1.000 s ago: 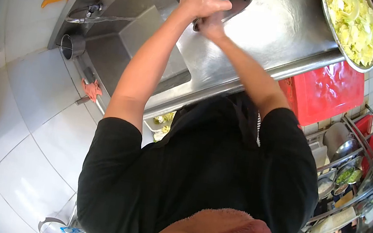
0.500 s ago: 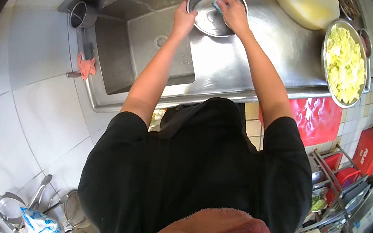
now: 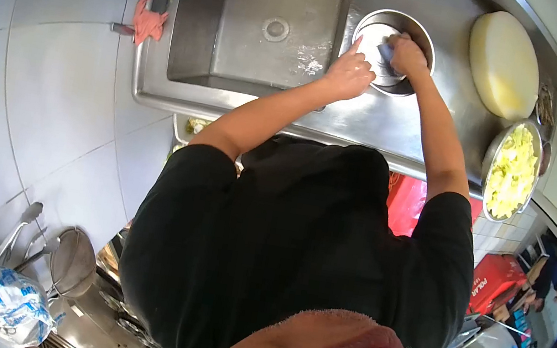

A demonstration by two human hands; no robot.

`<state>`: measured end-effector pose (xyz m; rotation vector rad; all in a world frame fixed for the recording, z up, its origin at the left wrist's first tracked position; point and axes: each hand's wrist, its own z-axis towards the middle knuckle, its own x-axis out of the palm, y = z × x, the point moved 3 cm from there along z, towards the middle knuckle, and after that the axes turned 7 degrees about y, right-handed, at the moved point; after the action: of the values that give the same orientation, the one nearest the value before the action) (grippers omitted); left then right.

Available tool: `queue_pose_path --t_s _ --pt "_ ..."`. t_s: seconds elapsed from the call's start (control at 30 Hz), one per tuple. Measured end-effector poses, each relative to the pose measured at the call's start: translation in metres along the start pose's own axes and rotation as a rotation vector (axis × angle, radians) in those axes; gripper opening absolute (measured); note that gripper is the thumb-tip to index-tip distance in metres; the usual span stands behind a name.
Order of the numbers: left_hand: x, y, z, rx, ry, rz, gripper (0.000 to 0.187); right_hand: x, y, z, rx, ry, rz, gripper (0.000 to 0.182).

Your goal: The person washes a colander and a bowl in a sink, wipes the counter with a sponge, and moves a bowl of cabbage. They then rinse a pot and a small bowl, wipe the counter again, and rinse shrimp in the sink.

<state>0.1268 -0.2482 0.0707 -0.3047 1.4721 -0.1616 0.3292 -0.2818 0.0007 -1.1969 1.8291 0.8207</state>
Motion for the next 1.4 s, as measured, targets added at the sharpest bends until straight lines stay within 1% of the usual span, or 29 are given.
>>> queue_pose_path --t_s 0.07,0.1,0.13,0.17,0.2,0.23,0.27,0.33,0.4,0.47,0.53,0.57,0.6,0.67,0.7,0.77,0.8,0.87,0.93,0.97,1.0,1.07,1.1,1.17,1.2,1.23,1.33,1.4 --pt "0.009 0.001 -0.001 0.001 0.067 0.042 0.011 -0.042 0.025 -0.014 -0.001 -0.103 0.263 0.038" --pt "-0.004 -0.001 -0.003 -0.012 0.167 0.082 0.015 -0.06 0.037 -0.018 -0.014 -0.122 0.529 0.039" --pt "-0.005 0.004 -0.008 -0.026 0.136 0.077 0.014 -0.079 0.051 -0.023 -0.023 -0.144 0.794 0.041" --pt "-0.004 0.01 -0.012 -0.036 0.103 0.074 0.014 -0.108 0.071 -0.041 -0.057 -0.273 1.048 0.044" --pt "-0.005 0.017 -0.015 -0.044 0.069 0.07 0.014 -0.126 0.079 -0.053 -0.107 -0.405 1.15 0.045" --pt "-0.009 0.029 -0.019 -0.076 0.098 0.055 0.014 -0.14 0.084 -0.066 -0.141 -0.494 1.249 0.045" --pt "-0.012 0.043 -0.023 -0.092 0.024 -0.018 0.014 -0.149 0.087 -0.078 -0.177 -0.586 1.348 0.045" --pt "-0.019 0.079 -0.028 -0.117 -0.118 -0.165 0.014 -0.139 0.077 -0.09 -0.141 -0.6 1.464 0.044" --pt "-0.03 0.119 -0.024 -0.331 0.008 -0.202 0.021 -0.102 0.066 -0.093 -0.083 -0.573 1.601 0.045" --pt "-0.03 0.167 -0.015 -0.562 0.109 -0.293 0.027 -0.053 0.056 -0.096 0.111 -0.499 1.519 0.048" --pt "-0.03 0.205 -0.005 -0.617 0.114 -0.245 0.029 0.003 0.047 -0.105 0.346 -0.403 1.365 0.053" --pt "-0.029 0.223 -0.001 -0.647 0.118 -0.22 0.03 0.045 0.036 -0.105 0.407 -0.364 1.179 0.055" --pt "-0.027 0.235 0.004 -0.637 0.129 -0.199 0.031 0.072 0.029 -0.107 0.465 -0.325 0.994 0.056" --pt "-0.02 0.258 0.013 -0.613 0.156 -0.156 0.033 0.053 0.065 -0.131 0.451 -0.316 0.675 0.059" --pt "-0.016 0.274 0.018 -0.632 0.114 -0.207 0.034 0.049 0.077 -0.134 0.418 -0.332 0.604 0.059" --pt "-0.013 0.311 0.029 -0.663 0.03 -0.309 0.037 0.059 0.078 -0.128 0.466 -0.381 0.596 0.06" --pt "-0.011 0.332 0.037 -0.79 0.127 -0.443 0.043 0.063 0.078 -0.125 0.491 -0.405 0.593 0.06" --pt "-0.028 0.31 0.039 -0.817 0.193 -0.564 0.048 0.059 0.077 -0.119 0.509 -0.397 0.622 0.06" --pt "-0.029 0.269 0.033 -0.658 0.204 -0.322 0.051 0.052 0.079 -0.115 0.534 -0.364 0.648 0.06" --pt "-0.034 0.258 0.031 -0.567 0.286 -0.268 0.052 0.05 0.079 -0.115 0.543 -0.347 0.653 0.06" --pt "-0.034 0.265 0.031 -0.594 0.227 -0.294 0.051 0.048 0.078 -0.115 0.535 -0.355 0.652 0.06" --pt "-0.016 0.3 0.016 -0.651 0.123 -0.349 0.05 0.049 0.078 -0.117 0.523 -0.355 0.657 0.061" --pt "-0.026 0.304 0.01 -0.679 -0.02 -0.297 0.043 0.05 0.079 -0.116 0.512 -0.385 0.635 0.061" --pt "-0.021 0.284 0.007 -0.705 0.127 -0.187 0.038 0.051 0.079 -0.116 0.524 -0.361 0.634 0.061" --pt "-0.029 0.264 0.006 -0.716 0.2 -0.133 0.036 0.048 0.079 -0.117 0.532 -0.349 0.633 0.061" --pt "-0.02 0.248 0.001 -0.532 0.157 -0.034 0.031 0.047 0.08 -0.12 0.535 -0.336 0.64 0.062" --pt "-0.018 0.234 -0.001 -0.479 0.173 -0.124 0.028 0.044 0.077 -0.118 0.534 -0.315 0.651 0.063" --pt "-0.021 0.255 0.004 -0.597 0.041 -0.076 0.026 0.048 0.076 -0.118 0.523 -0.307 0.647 0.064"
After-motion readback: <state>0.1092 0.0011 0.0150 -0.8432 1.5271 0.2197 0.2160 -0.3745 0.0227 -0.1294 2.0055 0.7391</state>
